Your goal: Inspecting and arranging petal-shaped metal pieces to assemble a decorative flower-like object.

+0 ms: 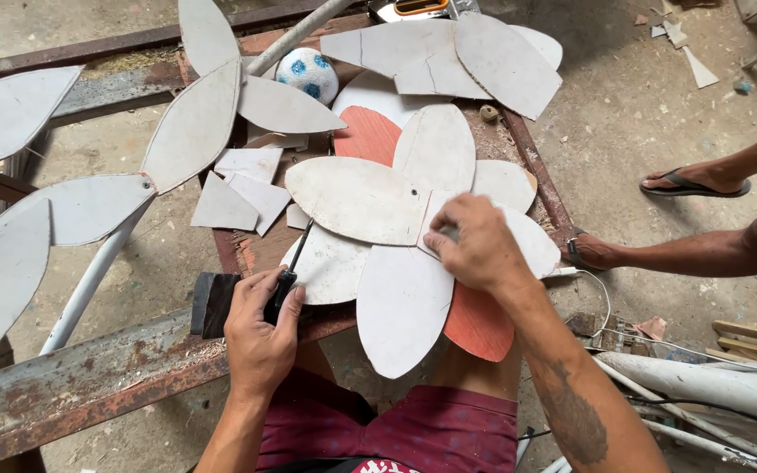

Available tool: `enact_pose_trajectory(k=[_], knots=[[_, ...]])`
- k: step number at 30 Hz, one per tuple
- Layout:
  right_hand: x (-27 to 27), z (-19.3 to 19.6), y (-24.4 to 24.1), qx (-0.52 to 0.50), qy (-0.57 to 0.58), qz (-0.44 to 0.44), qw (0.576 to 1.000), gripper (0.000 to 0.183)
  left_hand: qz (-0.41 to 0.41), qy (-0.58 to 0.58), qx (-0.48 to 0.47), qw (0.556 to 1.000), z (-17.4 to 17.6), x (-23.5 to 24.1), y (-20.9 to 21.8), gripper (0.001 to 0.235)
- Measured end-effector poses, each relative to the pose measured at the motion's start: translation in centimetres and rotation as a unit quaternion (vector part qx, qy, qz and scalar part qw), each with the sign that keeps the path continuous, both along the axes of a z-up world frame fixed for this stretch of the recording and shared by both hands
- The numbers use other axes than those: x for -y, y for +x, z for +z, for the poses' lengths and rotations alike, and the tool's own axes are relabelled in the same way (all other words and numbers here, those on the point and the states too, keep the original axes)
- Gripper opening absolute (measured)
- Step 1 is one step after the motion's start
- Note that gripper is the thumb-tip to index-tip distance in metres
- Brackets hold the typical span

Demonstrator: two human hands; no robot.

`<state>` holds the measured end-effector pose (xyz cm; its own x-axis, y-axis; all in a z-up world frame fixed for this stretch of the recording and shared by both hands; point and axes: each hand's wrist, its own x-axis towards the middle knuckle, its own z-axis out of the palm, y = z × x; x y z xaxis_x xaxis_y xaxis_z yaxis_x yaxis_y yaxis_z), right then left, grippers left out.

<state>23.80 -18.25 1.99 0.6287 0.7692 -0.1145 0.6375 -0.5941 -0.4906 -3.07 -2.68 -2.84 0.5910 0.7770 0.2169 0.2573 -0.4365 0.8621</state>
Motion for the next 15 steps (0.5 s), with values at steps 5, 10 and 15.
enact_pose_trajectory(k=[5, 10, 15], knots=[[-1.1, -0.9, 2.9, 0.073, 0.007, -0.085, 0.994, 0.061, 0.003, -0.030, -0.020, 0.999, 0.1, 0.0, 0.0, 0.038], [-0.9, -1.0, 3.0, 0.077, -0.067, -0.127, 0.987, 0.072, 0.013, -0.018, -0.130, 0.991, 1.0, -0.3, 1.0, 0.041], [-0.5, 0.4, 6.3, 0.057, -0.073, -0.170, 0.981, 0.077, -0.020, -0.035, -0.222, 0.974, 1.0, -0.8, 1.5, 0.044]])
